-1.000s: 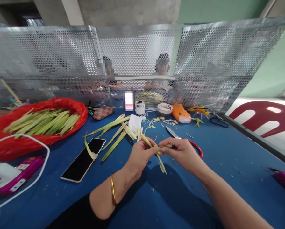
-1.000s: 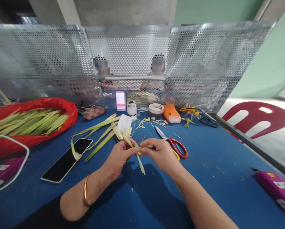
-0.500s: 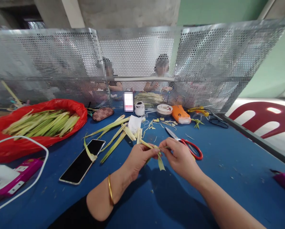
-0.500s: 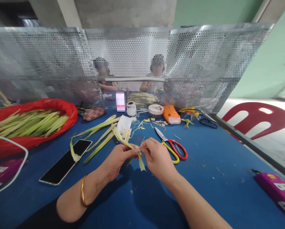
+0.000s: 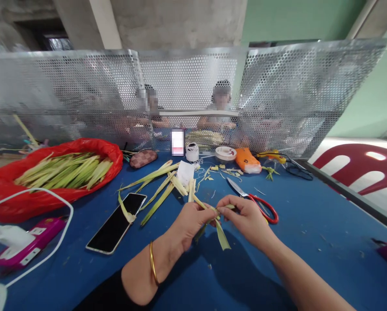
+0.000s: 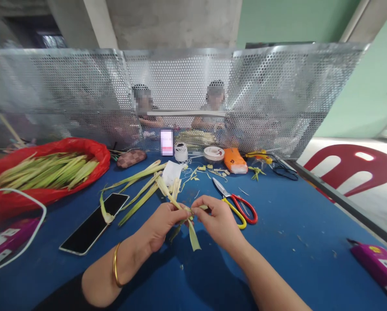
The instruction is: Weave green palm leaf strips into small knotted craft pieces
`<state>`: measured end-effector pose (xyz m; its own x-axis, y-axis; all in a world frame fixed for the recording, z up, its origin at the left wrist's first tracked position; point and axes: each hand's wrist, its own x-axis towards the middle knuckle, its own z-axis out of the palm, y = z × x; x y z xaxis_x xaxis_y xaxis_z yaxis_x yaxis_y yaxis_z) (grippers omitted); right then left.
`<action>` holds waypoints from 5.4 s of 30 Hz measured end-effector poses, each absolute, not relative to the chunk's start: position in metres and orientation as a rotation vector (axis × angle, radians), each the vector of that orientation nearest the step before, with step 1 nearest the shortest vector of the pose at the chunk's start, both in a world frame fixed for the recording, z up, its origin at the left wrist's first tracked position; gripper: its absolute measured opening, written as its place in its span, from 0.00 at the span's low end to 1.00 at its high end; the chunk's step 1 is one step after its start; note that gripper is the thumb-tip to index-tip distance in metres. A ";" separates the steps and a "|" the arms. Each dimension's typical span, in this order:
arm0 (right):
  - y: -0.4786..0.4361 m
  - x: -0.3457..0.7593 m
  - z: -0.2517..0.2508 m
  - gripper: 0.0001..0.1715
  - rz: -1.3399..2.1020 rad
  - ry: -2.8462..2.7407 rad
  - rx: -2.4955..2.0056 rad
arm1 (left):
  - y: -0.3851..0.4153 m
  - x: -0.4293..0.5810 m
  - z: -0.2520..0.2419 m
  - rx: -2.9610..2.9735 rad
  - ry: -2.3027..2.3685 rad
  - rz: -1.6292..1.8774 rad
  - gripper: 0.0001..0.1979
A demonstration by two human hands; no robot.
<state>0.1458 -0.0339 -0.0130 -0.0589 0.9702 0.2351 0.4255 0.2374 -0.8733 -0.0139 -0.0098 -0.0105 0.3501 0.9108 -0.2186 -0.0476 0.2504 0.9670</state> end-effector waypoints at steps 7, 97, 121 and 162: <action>-0.032 0.147 -0.018 0.11 0.882 -1.478 -1.245 | -0.018 -0.007 -0.007 0.955 0.967 0.875 0.05; -0.044 0.238 0.013 0.09 0.908 -1.356 -1.044 | 0.052 -0.065 -0.010 0.701 1.073 1.001 0.05; 0.203 0.093 -0.024 0.20 0.337 -1.738 -2.022 | 0.031 -0.049 -0.004 0.343 1.060 1.075 0.06; -0.059 0.159 -0.039 0.05 0.593 -2.109 -1.892 | -0.009 -0.077 0.006 0.184 0.789 0.810 0.04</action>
